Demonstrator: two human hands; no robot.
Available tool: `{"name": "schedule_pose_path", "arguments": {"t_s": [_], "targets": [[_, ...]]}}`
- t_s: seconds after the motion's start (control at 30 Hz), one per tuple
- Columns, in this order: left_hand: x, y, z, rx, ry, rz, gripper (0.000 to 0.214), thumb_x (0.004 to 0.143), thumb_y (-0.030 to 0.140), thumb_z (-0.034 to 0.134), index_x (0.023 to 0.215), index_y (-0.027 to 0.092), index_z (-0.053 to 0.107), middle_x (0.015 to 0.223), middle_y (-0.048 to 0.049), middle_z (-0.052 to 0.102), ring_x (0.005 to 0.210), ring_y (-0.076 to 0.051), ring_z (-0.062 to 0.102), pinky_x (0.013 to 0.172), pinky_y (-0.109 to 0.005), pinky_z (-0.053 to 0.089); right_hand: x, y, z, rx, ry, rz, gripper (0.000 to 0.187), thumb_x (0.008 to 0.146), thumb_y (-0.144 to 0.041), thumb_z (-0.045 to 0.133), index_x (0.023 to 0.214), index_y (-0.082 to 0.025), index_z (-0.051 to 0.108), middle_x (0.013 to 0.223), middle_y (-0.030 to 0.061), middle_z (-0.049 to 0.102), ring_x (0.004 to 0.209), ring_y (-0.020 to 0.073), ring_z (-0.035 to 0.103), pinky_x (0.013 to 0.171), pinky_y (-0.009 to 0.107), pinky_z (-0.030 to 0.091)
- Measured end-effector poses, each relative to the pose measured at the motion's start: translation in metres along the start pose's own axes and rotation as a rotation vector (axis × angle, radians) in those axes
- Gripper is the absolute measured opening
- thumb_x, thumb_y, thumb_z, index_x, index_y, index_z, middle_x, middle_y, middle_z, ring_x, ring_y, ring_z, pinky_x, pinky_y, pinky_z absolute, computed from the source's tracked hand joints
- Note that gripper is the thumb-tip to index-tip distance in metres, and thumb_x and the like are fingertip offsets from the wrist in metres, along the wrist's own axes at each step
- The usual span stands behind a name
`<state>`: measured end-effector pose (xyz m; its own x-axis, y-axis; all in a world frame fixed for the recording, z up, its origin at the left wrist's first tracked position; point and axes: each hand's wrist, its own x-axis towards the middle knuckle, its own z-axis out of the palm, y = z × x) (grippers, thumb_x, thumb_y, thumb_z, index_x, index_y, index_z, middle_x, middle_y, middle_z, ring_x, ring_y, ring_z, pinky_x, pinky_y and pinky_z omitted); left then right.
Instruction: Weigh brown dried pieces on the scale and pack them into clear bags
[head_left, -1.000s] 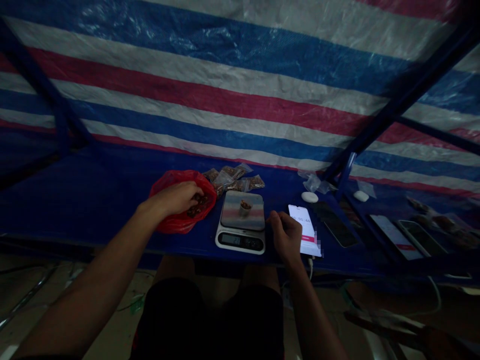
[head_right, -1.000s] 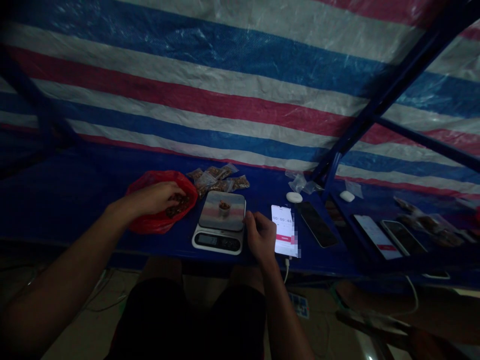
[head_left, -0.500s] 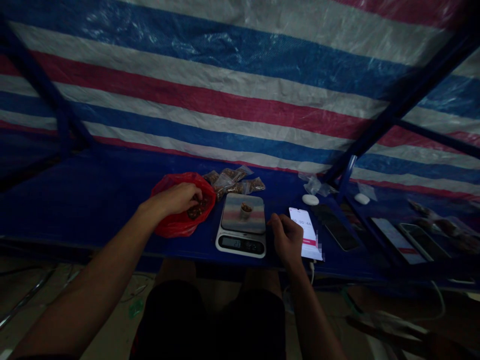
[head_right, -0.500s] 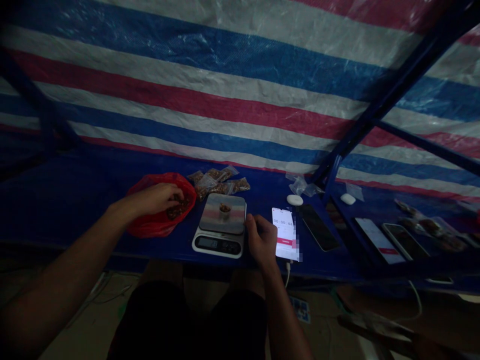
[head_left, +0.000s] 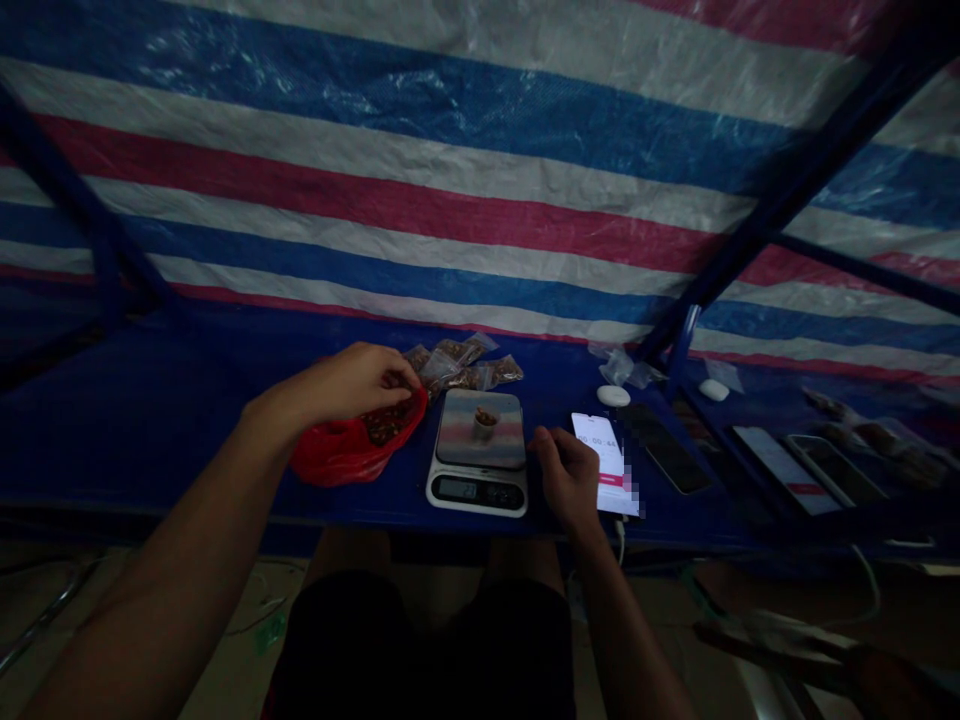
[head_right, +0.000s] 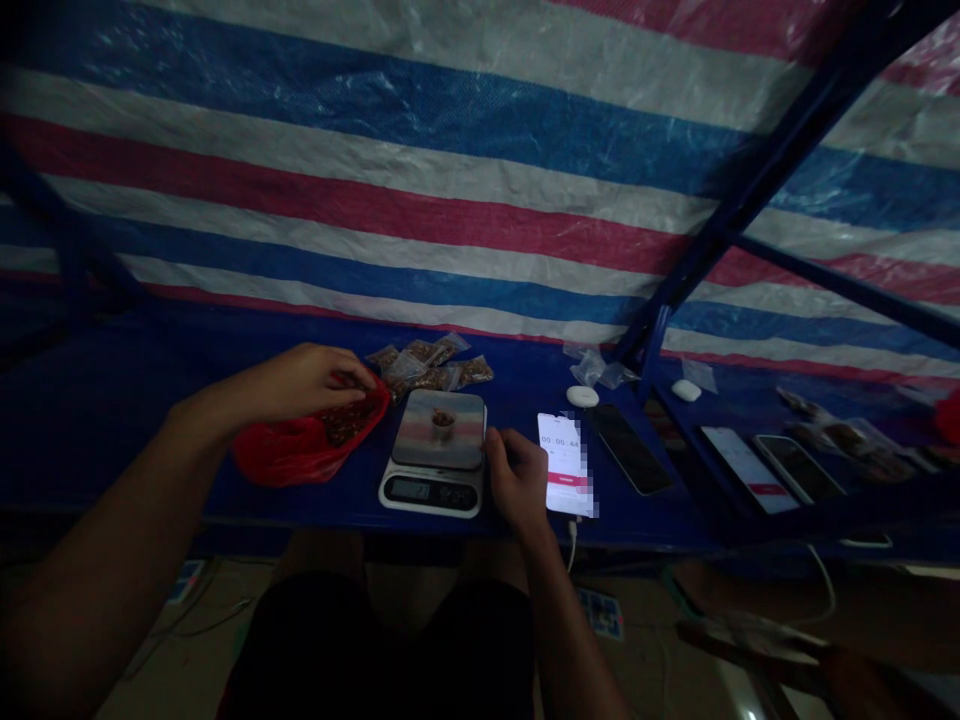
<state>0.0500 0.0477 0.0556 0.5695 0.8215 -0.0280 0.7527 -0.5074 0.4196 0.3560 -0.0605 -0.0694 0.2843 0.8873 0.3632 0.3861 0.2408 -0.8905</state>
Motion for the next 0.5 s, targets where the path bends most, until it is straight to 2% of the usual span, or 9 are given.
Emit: {"name": "schedule_pose_path", "arguments": {"t_s": [0.13,0.23,0.33,0.5], "targets": [[0.018,0.052,-0.004,-0.018,-0.012,0.163,0.029,0.094,0.017,0.063,0.111,0.021,0.086,0.111,-0.0044,0.085,0.100,-0.020,0.078,0.091,-0.028,0.056,0.000,0.003,0.000,0.003,-0.001,0.008,0.053,0.099,-0.058,0.063,0.064,-0.019,0.067,0.055,-0.0022,0.052,0.055,0.0127,0.043,0.054,0.027,0.031],[0.037,0.079,0.006,0.006,-0.058,0.270,0.027,0.093,0.011,0.064,0.105,0.021,0.086,0.109,-0.0051,0.085,0.099,-0.020,0.078,0.089,-0.029,0.055,0.000,0.004,0.000,-0.010,0.005,0.000,0.054,0.100,-0.059,0.062,0.065,-0.019,0.067,0.055,-0.0023,0.051,0.056,0.0130,0.043,0.054,0.028,0.031],[0.051,0.086,0.022,0.062,-0.095,0.312,0.022,0.091,0.010,0.068,0.099,0.021,0.086,0.105,-0.0055,0.085,0.098,-0.021,0.077,0.089,-0.031,0.055,0.000,0.003,0.000,-0.016,0.004,-0.011,0.056,0.101,-0.060,0.060,0.064,-0.019,0.066,0.056,-0.0020,0.052,0.057,0.0132,0.044,0.054,0.028,0.031],[0.058,0.080,0.040,0.044,-0.109,0.349,0.026,0.093,0.009,0.065,0.100,0.022,0.086,0.106,-0.0054,0.085,0.097,-0.020,0.077,0.090,-0.031,0.054,0.000,0.001,0.000,0.009,-0.006,-0.002,0.054,0.101,-0.059,0.060,0.065,-0.019,0.067,0.056,-0.0022,0.052,0.057,0.0132,0.044,0.054,0.028,0.032]]}}
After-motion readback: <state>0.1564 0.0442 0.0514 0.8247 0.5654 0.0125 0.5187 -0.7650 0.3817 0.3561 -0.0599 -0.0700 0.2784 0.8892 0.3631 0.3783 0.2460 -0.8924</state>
